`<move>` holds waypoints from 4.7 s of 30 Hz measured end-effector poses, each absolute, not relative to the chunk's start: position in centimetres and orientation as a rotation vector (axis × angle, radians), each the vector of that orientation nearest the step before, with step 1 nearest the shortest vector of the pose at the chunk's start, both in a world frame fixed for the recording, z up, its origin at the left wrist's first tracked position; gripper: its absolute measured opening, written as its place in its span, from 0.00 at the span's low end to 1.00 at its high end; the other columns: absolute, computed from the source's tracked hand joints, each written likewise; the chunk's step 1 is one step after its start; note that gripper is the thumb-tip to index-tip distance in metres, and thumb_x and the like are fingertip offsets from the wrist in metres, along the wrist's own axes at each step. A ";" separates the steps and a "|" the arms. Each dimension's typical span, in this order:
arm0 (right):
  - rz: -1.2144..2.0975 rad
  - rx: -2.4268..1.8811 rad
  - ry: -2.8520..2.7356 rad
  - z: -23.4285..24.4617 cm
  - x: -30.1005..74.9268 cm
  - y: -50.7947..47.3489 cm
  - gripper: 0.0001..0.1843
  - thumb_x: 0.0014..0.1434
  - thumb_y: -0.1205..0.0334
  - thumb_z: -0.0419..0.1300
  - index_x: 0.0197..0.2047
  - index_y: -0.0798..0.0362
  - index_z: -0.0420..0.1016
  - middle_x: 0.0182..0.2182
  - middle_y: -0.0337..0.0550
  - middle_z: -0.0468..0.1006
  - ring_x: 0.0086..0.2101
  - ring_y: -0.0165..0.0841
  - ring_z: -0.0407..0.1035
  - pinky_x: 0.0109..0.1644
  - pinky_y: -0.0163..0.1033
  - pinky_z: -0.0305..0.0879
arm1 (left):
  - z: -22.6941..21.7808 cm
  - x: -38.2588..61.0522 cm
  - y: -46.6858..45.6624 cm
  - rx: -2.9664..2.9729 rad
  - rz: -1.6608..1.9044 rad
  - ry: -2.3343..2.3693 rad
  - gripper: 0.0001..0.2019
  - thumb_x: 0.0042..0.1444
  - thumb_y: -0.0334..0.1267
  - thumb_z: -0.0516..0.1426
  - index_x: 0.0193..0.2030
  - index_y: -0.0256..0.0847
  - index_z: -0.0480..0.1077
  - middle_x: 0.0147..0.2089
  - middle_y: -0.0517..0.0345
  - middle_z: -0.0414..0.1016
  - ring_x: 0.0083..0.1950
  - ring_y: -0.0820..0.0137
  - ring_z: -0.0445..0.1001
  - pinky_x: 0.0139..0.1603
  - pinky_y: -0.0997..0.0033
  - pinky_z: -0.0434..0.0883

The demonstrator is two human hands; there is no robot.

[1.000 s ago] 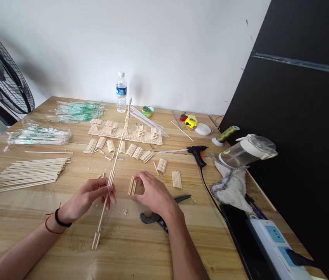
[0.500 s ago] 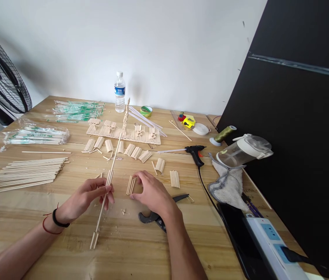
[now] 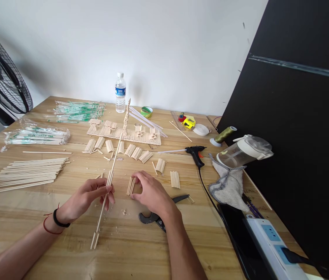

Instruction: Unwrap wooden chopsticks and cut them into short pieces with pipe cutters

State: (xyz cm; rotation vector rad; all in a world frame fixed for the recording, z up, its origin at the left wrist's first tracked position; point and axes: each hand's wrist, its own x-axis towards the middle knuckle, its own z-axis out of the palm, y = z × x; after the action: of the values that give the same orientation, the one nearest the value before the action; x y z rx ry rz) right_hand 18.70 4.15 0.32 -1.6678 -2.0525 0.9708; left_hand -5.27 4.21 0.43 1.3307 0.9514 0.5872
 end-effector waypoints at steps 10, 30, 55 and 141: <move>0.943 -1.594 -2.042 0.3 19.0 4.3 0.23 0.55 0.67 0.72 0.54 0.50 0.75 0.47 0.42 0.80 0.43 0.35 0.74 0.50 0.42 0.69 | 0.4 -5.2 4.3 1.283 0.575 0.935 0.17 0.63 0.47 0.58 0.30 0.36 0.75 0.32 0.52 0.83 0.26 0.70 0.76 0.33 0.69 0.67; 0.843 -2.149 -2.291 1.8 25.6 -4.3 0.54 0.40 0.64 0.76 0.71 0.47 0.65 0.73 0.54 0.58 0.72 0.55 0.51 0.76 0.60 0.42 | 0.1 -5.8 4.2 1.220 0.734 0.902 0.11 0.61 0.43 0.59 0.32 0.38 0.73 0.19 0.59 0.76 0.23 0.70 0.71 0.30 0.69 0.62; 1.057 -1.492 -1.414 4.1 18.8 -1.6 0.24 0.64 0.39 0.61 0.48 0.51 0.76 0.23 0.35 0.71 0.26 0.35 0.70 0.32 0.40 0.67 | 1.0 -5.8 2.5 1.351 0.640 0.631 0.20 0.68 0.56 0.55 0.42 0.37 0.72 0.24 0.63 0.70 0.21 0.75 0.65 0.25 0.75 0.62; -0.139 -1.413 -2.167 3.4 16.9 1.0 0.26 0.47 0.85 0.56 0.47 0.52 0.73 0.43 0.50 0.77 0.43 0.44 0.73 0.47 0.45 0.73 | 1.9 -5.1 0.6 1.950 0.968 0.921 0.22 0.74 0.47 0.45 0.29 0.42 0.65 0.24 0.60 0.66 0.24 0.71 0.64 0.28 0.72 0.59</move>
State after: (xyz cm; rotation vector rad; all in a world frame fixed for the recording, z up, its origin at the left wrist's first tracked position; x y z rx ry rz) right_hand 16.89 0.98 3.45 -1.4128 -2.1665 -0.1395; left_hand -5.07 0.65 1.85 1.9504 0.9213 0.9677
